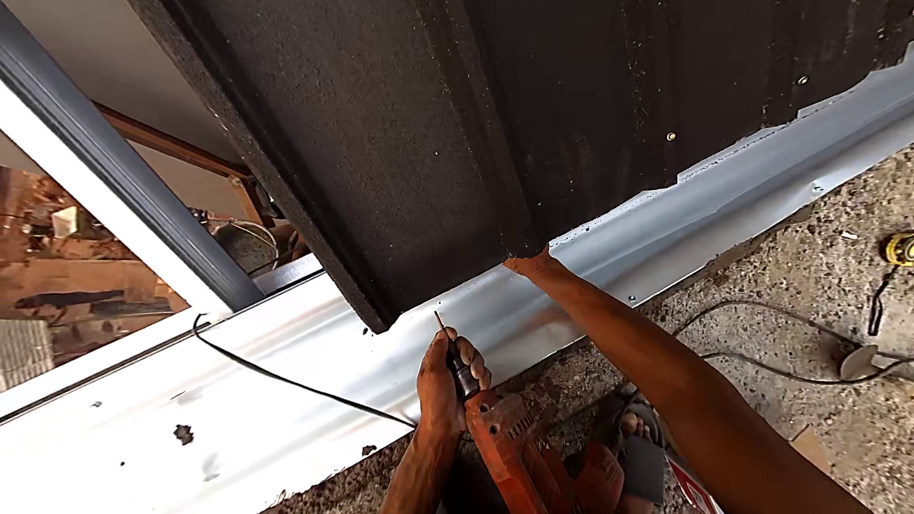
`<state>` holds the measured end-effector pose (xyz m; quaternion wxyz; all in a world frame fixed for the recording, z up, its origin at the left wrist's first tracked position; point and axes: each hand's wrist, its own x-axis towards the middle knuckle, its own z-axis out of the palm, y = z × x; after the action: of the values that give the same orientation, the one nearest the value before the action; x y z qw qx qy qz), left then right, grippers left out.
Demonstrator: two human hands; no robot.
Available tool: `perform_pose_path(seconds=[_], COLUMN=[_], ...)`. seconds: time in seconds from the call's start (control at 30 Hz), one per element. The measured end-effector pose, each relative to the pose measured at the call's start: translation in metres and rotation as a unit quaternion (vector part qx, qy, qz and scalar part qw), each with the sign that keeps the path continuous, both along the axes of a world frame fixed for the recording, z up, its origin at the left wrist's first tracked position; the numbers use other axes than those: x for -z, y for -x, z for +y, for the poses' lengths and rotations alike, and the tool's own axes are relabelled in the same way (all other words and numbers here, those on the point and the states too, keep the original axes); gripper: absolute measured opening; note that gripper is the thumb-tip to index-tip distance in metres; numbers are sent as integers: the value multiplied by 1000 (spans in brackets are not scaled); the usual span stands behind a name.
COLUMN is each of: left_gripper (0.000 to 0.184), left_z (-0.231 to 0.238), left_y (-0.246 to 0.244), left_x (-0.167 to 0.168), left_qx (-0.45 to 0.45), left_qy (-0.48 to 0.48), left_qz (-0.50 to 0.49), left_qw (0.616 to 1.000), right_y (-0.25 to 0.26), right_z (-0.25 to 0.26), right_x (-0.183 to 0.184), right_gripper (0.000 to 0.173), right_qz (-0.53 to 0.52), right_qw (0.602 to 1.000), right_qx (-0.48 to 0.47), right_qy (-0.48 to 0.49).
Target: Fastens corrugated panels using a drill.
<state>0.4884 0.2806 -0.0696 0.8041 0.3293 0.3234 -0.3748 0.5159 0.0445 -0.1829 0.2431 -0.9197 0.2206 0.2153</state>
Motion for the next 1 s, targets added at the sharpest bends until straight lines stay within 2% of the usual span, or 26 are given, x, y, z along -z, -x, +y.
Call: perform_pose_path(seconds=[0.07,0.13,0.23,0.3,0.43,0.63,0.73,0.77,0.8,0.83,0.87,0.9,0.97,1.0], left_gripper=[49,48,48,47,48,46,45,44,44,43,42,41,40,40], left_z=[-2,-4,-10,-14,-17,-29,-36,-41,-45,-51,-56,-62,-74,-81], left_y=[-2,-2,-6,-10,-7,-13,-15,-16,-17,-19,-21,-24,-27,-29], left_x=[2,5,2,-1,-5,-13,-22,-26,-31,-34,-37,-39,-44,-48], left_qx=[-1,1,5,7,12,15,15,16,19,23,26,29,33,33], left_qy=[5,9,6,10,10,-12,-7,-9,-11,-12,-12,-10,0,6], left_qz=[2,2,5,-1,-1,7,1,-1,-3,-5,-8,-10,-4,3], left_qw=[1000,1000,1000,1000,1000,1000,1000,1000,1000,1000,1000,999,999,999], right_y=[1,2,6,7,12,9,18,26,38,49,55,63,97,123], right_z=[1,6,11,11,17,18,20,20,21,19,14,8,-3,-5], right_x=[7,12,17,19,8,-1,-5,-7,-13,-27,-45,-66,-125,-156], right_gripper=[57,51,43,33,32,28,22,25,35,53,69,75,70,67], right_qz=[4,-46,-162,-264,-215,-213,-210,-189,-128,-11,110,177,155,81], right_qw=[1000,999,983,953,966,961,957,961,974,988,982,970,972,981], right_qx=[0,-6,-7,-25,-26,-39,-77,-99,-121,-140,-150,-141,-68,-15], right_qy=[-8,24,91,145,143,169,187,176,140,65,-22,-90,-163,-174])
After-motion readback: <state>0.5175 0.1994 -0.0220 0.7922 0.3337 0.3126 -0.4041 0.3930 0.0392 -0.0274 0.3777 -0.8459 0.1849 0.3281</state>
